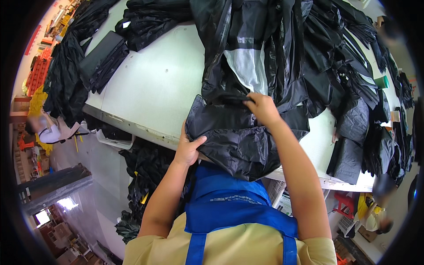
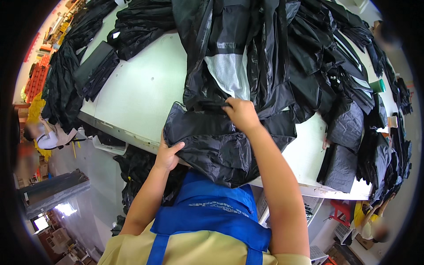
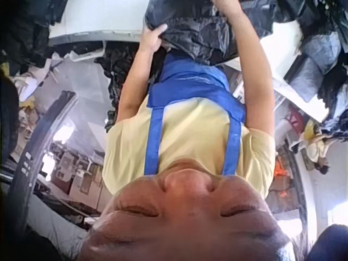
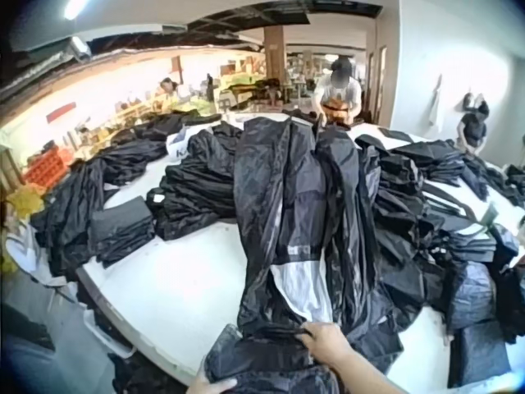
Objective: The person folds black garments on a white table, aligns edges, and places them into a pile. The person uses a small blade to cut a tag or thread from one garment before continuing to fold and stack the items.
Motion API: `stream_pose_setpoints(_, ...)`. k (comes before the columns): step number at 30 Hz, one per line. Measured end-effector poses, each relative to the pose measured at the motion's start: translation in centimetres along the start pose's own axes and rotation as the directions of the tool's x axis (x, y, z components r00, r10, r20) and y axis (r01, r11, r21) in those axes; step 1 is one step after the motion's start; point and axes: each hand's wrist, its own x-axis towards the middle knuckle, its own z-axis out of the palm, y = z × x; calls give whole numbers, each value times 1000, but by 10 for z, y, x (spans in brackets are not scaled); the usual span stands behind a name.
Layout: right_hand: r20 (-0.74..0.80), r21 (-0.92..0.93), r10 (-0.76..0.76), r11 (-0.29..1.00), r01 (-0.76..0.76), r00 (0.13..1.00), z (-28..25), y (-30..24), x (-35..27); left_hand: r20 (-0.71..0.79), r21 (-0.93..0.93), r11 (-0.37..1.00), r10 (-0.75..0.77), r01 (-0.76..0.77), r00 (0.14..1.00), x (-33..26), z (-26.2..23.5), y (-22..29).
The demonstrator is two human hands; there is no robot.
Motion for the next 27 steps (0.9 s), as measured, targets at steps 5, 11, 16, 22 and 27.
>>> stream_pose_setpoints(5, 56, 25, 210, 977, -212, 976, -4, 22, 39, 362, 751, 595, -10, -285, 932, -4, 37, 17)
stream_pose_setpoints(11, -51, 696, 182, 712, -96, 982, -42, 22, 21, 423, 818, -139, -512, -558, 748, 25, 119, -53)
stream_pose_setpoints(16, -784, 157, 418, 849, -505, 459, -17, 83, -158, 611, 786, 140, -323, -602, 723, 54, 102, -51)
stream_pose_setpoints(22, -17, 981, 756, 139, -135, 655, -52, 59, -168, 686, 659, -173, -260, -732, 680, 32, 102, -81)
stream_pose_setpoints(27, 21, -168, -193, 966, 194, 981, -50, -5, -145, 578, 785, 565, -519, -255, 630, 70, 77, -75)
